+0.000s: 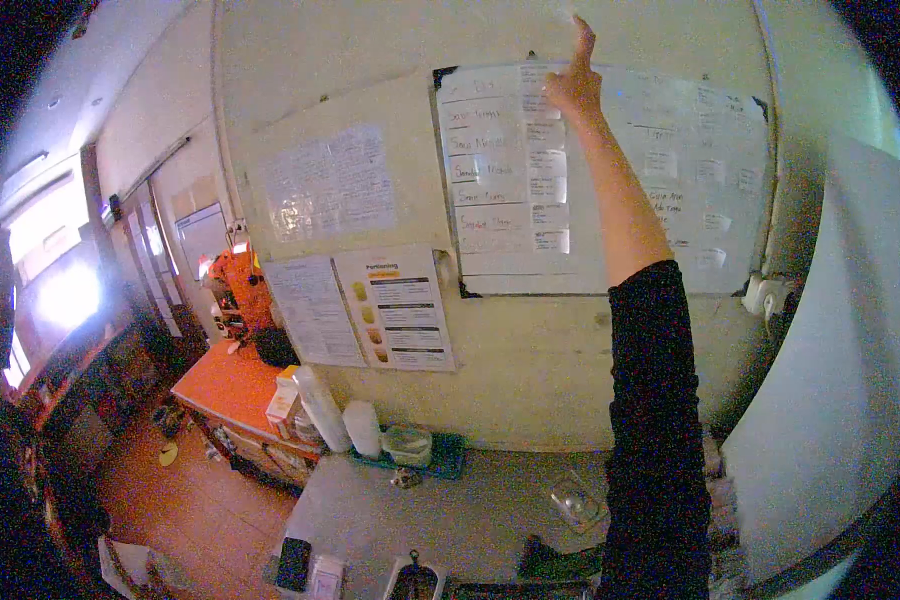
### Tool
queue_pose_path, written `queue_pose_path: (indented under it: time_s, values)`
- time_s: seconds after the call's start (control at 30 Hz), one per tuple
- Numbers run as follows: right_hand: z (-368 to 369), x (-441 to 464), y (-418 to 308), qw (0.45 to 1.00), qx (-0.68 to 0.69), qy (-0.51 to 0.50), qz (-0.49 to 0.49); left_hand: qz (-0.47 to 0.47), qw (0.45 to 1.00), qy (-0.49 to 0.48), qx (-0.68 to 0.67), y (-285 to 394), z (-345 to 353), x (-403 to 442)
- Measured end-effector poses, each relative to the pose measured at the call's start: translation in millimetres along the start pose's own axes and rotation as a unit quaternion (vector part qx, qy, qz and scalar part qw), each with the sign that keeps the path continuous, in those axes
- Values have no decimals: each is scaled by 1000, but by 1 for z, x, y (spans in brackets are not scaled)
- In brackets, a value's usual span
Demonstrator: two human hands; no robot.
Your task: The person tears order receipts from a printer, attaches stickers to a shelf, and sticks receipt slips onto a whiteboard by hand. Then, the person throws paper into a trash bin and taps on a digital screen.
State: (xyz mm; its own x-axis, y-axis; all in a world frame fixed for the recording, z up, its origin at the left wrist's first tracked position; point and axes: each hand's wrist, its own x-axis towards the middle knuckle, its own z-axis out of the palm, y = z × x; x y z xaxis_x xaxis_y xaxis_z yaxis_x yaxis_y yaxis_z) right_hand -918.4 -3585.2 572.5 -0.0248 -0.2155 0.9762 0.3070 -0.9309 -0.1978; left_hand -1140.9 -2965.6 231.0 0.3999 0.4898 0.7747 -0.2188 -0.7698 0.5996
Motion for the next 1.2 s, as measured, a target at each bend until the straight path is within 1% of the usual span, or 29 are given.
queue_pose_path:
  time_s: [0.03, 0.1, 0.13, 0.2, 0.23, 0.3, 0.33, 0.4, 0.43, 0.5, 0.53, 0.6, 0.63, 0.7, 0.8, 0.83, 0.9, 0.93, 0.97, 1.0, 1.03, 1.1, 1.13, 1.2]
  values:
    - [-2, -1, 0, 1000, 0, 4, 1, 0, 1000, -3, 0, -1, 1, 1]
    - [-7, -2, -1, 988, 67, -58, 125, -2, 1000, -8, 0, -2, 4, 2]
    - [-6, -2, -1, 988, 66, -60, 125, -3, 1000, -9, -1, -2, 5, 3]
    - [-4, 1, 7, 989, 111, -48, 84, -5, 1000, -13, -2, -2, 8, 5]
    - [-2, 2, 12, 989, 111, -48, 84, -5, 1000, -15, -2, -2, 8, 5]
    - [1, 2, 16, 976, 200, -49, 75, -6, 1000, -17, -2, -2, 9, 6]
    - [1, 2, 18, 976, 201, -48, 75, -6, 1000, -18, -3, -1, 10, 6]
    - [4, 0, 24, 984, 172, -38, 32, -7, 1000, -18, -3, -2, 9, 6]
    - [6, -2, 27, 984, 172, -38, 30, -9, 1000, -20, -2, -3, 10, 7]
    - [0, -14, 19, 997, 44, 63, 30, -10, 1000, -21, -2, -3, 10, 7]
    - [-1, -18, 16, 997, 45, 64, 29, -11, 1000, -21, -3, -3, 10, 8]
    - [-2, -23, 16, 998, -9, 49, 28, -11, 1000, -23, -1, -2, 12, 8]
    - [-1, -21, 15, 998, -9, 49, 29, -11, 1000, -24, -2, -2, 12, 8]
    - [5, -14, 11, 999, -10, 36, -31, -12, 1000, -27, -1, -1, 13, 8]
    - [15, -2, 14, 998, -53, 15, -27, -13, 999, -34, -3, 1, 17, 8]
    - [16, 2, 17, 998, -54, 14, -26, -14, 999, -37, -1, 1, 17, 8]
    - [13, 8, 17, 999, -19, -23, -30, -16, 999, -40, -2, 2, 18, 9]
    - [11, 7, 19, 999, -19, -22, -30, -16, 999, -41, -3, 3, 19, 9]
    - [7, 2, 18, 994, 90, -53, 13, -17, 999, -43, -3, 3, 20, 9]
    - [4, -3, 17, 975, 197, -84, 56, -17, 999, -45, -3, 4, 22, 10]
    - [3, -6, 15, 975, 200, -81, 57, -16, 999, -46, -3, 4, 22, 10]
    - [6, -8, 13, 921, 374, -63, 85, -15, 999, -47, -5, 4, 23, 11]
    - [6, -9, 13, 919, 378, -63, 86, -16, 999, -47, -5, 5, 23, 10]
    - [4, -8, 17, 892, 436, -95, 73, -17, 999, -50, -7, 4, 23, 11]
